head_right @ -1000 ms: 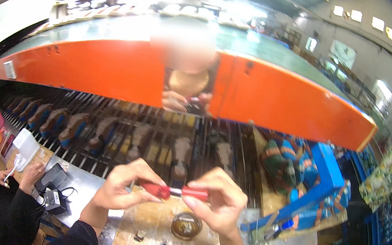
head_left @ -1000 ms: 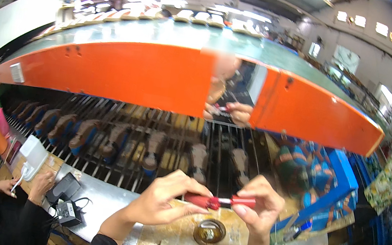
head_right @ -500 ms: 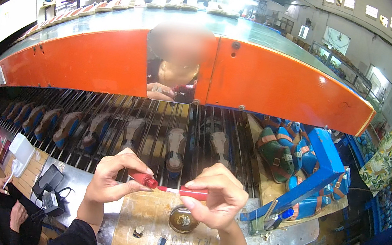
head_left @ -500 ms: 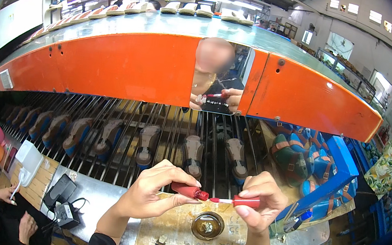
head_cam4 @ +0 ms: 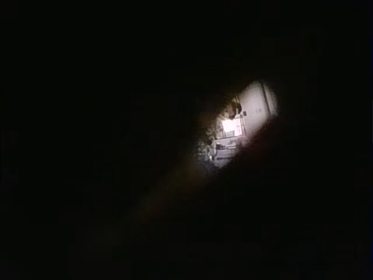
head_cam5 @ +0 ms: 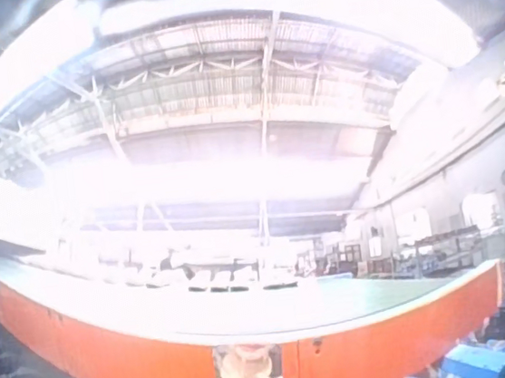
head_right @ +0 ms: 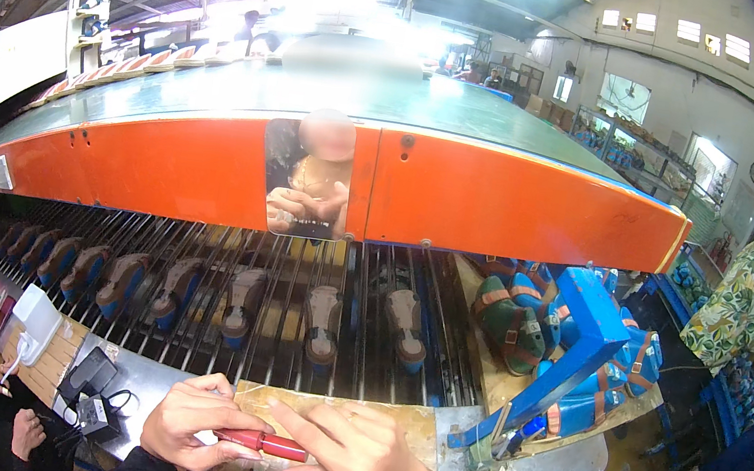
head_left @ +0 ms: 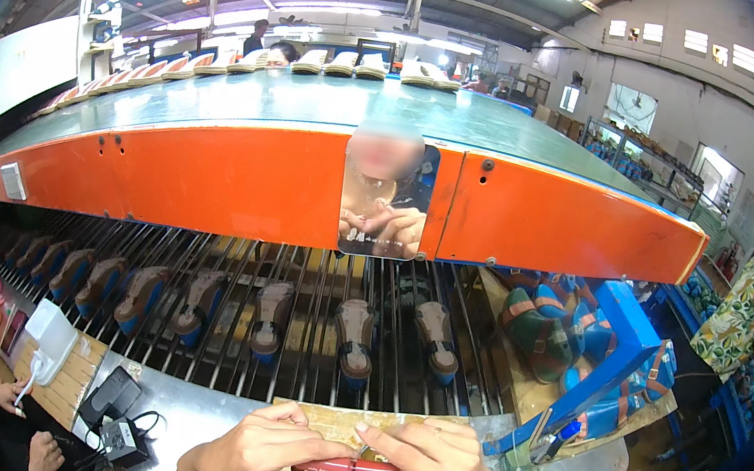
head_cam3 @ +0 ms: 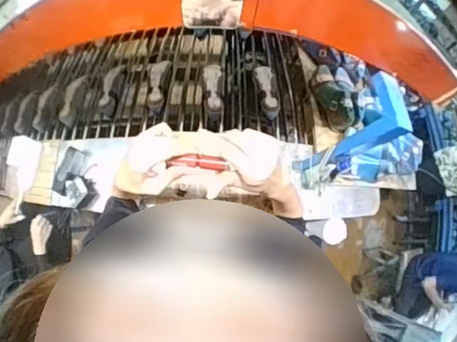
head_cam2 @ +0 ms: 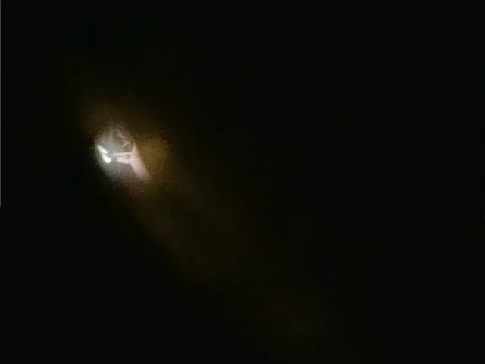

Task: The person applies lipstick to their lips using a small mirror while seated at a workstation in a shoe factory. They open the lipstick, apply it, and close it again.

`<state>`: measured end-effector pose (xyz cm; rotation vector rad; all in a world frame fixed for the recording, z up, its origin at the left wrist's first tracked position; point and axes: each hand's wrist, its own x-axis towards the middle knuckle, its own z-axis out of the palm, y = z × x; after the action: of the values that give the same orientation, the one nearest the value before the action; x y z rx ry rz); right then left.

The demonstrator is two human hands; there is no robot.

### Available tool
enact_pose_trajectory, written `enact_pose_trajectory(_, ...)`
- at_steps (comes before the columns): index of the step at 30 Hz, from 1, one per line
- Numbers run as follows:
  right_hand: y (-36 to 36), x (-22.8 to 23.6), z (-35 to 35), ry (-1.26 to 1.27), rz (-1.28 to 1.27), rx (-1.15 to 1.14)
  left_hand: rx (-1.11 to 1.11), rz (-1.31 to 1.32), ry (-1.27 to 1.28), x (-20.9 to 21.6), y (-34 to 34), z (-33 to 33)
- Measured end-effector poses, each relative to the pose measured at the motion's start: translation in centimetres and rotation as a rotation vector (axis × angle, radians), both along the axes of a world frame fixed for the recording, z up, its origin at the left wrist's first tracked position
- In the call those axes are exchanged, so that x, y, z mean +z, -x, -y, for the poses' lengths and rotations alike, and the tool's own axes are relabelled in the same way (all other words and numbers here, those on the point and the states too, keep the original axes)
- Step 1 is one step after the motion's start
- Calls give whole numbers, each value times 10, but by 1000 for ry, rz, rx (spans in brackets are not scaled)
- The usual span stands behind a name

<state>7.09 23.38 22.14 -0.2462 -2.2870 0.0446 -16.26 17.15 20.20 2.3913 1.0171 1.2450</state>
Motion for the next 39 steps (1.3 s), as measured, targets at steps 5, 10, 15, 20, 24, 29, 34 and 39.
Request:
enact_pose_trajectory(5,-5,0,6,-25,-97,182,8,153,38,-7,2,-3)
enact_pose_trajectory(10,-1,-7,17,10,-62,-85,46,64,-34,0,-6,-3)
enact_pose_trajectory(15,-1,-2,9,148,-84,-47,-5,50,-128,11,-2,-13)
enact_pose_trajectory(20,-1,-3,16,-17,-141,39,-63,140,-111,10,3,-11)
enact_pose_trajectory(24,-5,-3,20,-50,-114,-67,-24,96,-22,5,-1,-5)
enact_pose_trajectory(29,1,-2,13,3,-172,-76,219,88,-174,-2,-4,-7)
enact_pose_trajectory(34,-7,-3,12,-74,-95,81,242,195,-338,-9,-7,-14)
enact_pose_trajectory(39,5,-7,14,-11,-212,17,284,185,-364,-9,-14,-13)
